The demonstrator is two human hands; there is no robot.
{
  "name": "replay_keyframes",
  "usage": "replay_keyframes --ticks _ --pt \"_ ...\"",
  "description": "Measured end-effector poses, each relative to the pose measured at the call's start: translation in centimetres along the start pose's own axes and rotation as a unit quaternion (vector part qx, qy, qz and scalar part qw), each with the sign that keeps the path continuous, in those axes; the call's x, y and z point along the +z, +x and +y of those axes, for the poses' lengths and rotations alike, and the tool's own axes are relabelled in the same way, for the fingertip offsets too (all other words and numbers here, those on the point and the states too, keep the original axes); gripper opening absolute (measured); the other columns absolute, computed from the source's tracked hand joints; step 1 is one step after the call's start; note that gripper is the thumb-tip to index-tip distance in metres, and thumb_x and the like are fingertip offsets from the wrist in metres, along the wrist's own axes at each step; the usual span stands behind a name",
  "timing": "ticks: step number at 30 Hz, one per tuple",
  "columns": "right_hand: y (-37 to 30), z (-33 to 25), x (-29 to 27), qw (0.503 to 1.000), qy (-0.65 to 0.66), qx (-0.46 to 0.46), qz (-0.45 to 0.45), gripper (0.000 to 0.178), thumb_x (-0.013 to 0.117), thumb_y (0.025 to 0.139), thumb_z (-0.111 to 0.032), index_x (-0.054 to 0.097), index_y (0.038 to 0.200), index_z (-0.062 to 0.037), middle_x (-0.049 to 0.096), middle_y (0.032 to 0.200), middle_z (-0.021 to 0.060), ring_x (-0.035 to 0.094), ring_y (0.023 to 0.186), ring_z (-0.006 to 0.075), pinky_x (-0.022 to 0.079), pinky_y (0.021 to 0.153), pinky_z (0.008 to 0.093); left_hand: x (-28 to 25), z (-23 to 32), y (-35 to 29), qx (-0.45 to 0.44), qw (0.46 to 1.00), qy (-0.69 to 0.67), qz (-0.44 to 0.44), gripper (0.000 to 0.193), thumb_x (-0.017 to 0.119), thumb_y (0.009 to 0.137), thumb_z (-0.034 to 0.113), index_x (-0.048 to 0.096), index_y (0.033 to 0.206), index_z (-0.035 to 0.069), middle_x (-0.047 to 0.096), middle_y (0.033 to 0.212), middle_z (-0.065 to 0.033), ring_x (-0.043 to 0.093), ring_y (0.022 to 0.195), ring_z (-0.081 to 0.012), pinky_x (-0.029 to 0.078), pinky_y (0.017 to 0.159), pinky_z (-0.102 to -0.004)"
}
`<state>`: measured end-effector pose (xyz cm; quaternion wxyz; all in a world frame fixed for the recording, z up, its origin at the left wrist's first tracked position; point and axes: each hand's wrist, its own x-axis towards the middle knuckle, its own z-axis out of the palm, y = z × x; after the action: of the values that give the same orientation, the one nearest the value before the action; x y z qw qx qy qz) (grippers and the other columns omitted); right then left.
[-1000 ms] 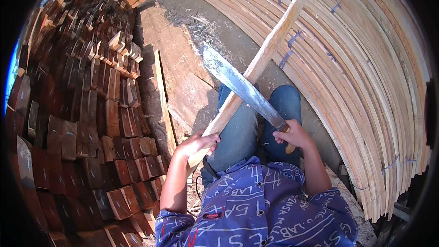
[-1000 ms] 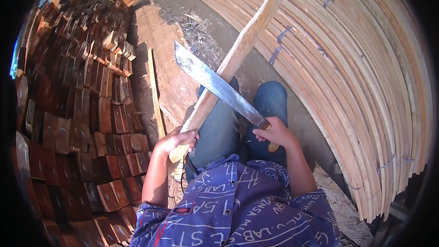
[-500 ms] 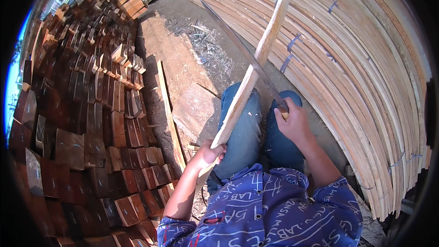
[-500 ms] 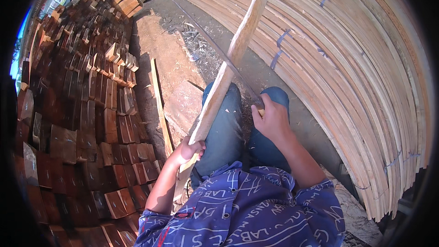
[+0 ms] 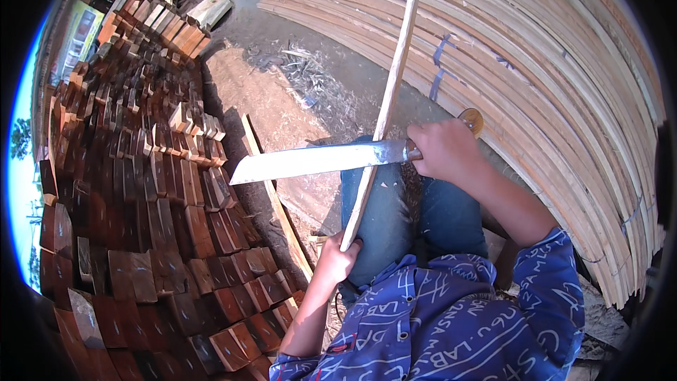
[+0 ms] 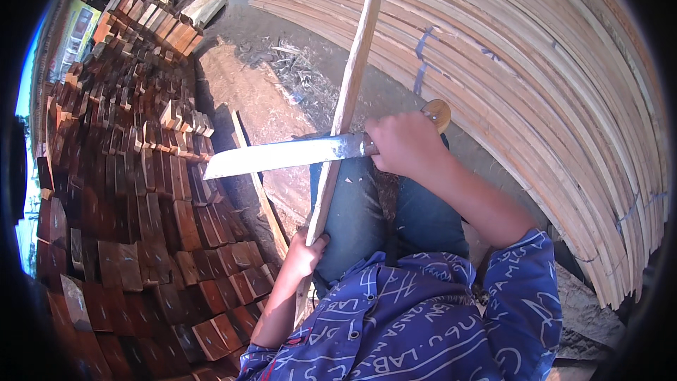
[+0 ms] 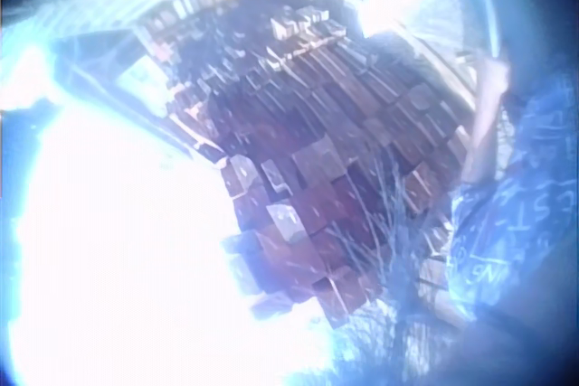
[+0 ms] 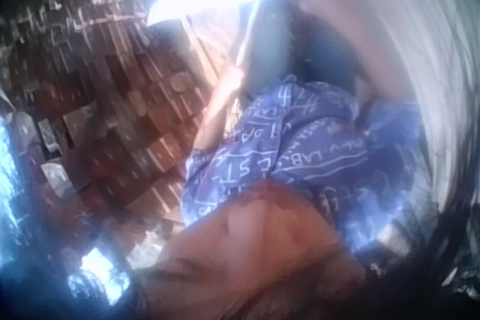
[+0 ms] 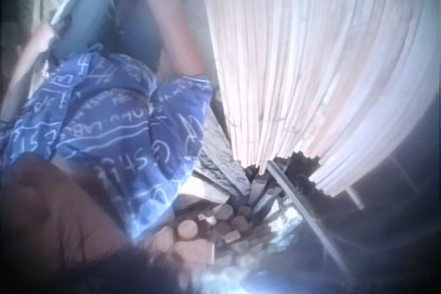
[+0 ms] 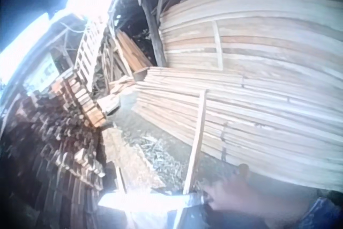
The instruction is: The person uses a machete to shave and shape a long piece of wood while seated. The person repeatedly strikes the wood to remove thin shavings and smooth the surface. The person rotates the wood to work on different sides.
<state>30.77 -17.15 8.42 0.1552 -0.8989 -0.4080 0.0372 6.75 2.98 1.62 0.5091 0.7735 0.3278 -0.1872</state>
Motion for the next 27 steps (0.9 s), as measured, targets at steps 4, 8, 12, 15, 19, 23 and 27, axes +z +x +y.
replay_keyframes --ticks 4,8,12,15,19,23,27 --pt "0.4 0.6 0.0 1.0 -0.008 0.011 -0.002 0.021 0.074 0.065 -0.021 0.066 0.076 -0.0051 0.067 0.069 0.0143 0.068 0.069 0.0338 0.055 0.062 0.0443 0.1 0.8 -0.7 0.02 0.999 0.041 0.023 0.025 0.064 0.084 0.02 0.064 0.093 -0.004 0.062 0.068 -0.019 0.063 0.065 -0.0283 0.049 0.066 -0.038" --pt "0.7 1.7 -0.2 0.999 -0.011 0.04 -0.033 0.021 0.074 0.062 -0.02 0.067 0.075 -0.0048 0.067 0.07 0.0152 0.068 0.069 0.0344 0.055 0.063 0.0444 0.9 0.1 -1.2 0.04 0.996 0.043 0.061 0.029 0.068 0.082 0.025 0.064 0.091 -0.002 0.065 0.073 -0.0216 0.066 0.07 -0.034 0.05 0.068 -0.0405" --pt "0.1 3.2 0.4 0.999 -0.006 0.04 0.035 0.015 0.067 0.059 -0.015 0.061 0.067 -0.0039 0.063 0.066 0.0179 0.064 0.067 0.0384 0.052 0.064 0.0474 1.5 1.1 -2.1 0.052 0.986 0.115 0.111 0.034 0.07 0.079 0.029 0.061 0.095 0.0 0.067 0.08 -0.0257 0.067 0.08 -0.0431 0.051 0.075 -0.0473" --pt "-0.4 5.6 -0.3 0.993 -0.012 0.104 0.052 0.016 0.067 0.059 -0.016 0.062 0.068 -0.003 0.063 0.067 0.0188 0.064 0.067 0.0393 0.052 0.064 0.0474 2.3 0.8 -2.4 0.049 0.971 0.191 0.138 0.047 0.072 0.077 0.029 0.053 0.106 -0.002 0.066 0.086 -0.0308 0.064 0.088 -0.0489 0.051 0.08 -0.0523" --pt "-0.8 7.5 -1.2 0.982 0.005 0.173 0.072 0.02 0.071 0.061 -0.019 0.065 0.07 -0.0026 0.064 0.067 0.0194 0.064 0.067 0.0393 0.052 0.065 0.0459 2.2 1.5 -2.2 0.053 0.968 0.213 0.122 0.055 0.073 0.076 0.028 0.048 0.111 -0.006 0.065 0.09 -0.0338 0.064 0.09 -0.0496 0.051 0.081 -0.0517" --pt "-1.5 5.3 -2.3 0.986 0.015 0.156 0.052 0.031 0.076 0.065 -0.032 0.066 0.07 -0.0032 0.065 0.066 0.0175 0.066 0.065 0.0362 0.053 0.064 0.0445 2.3 0.4 -1.6 0.114 0.967 0.187 0.13 0.051 0.073 0.076 0.028 0.047 0.107 -0.004 0.065 0.089 -0.0337 0.064 0.086 -0.0503 0.051 0.079 -0.053" --pt "-2.2 3.4 -0.3 0.996 0.001 0.085 0.032 0.033 0.073 0.07 -0.036 0.066 0.068 -0.0034 0.065 0.064 0.0179 0.067 0.063 0.0351 0.054 0.062 0.044 2.2 0.1 -1.2 0.128 0.971 0.17 0.111 0.047 0.073 0.077 0.024 0.047 0.104 -0.004 0.065 0.089 -0.0331 0.064 0.086 -0.051 0.051 0.078 -0.0525"
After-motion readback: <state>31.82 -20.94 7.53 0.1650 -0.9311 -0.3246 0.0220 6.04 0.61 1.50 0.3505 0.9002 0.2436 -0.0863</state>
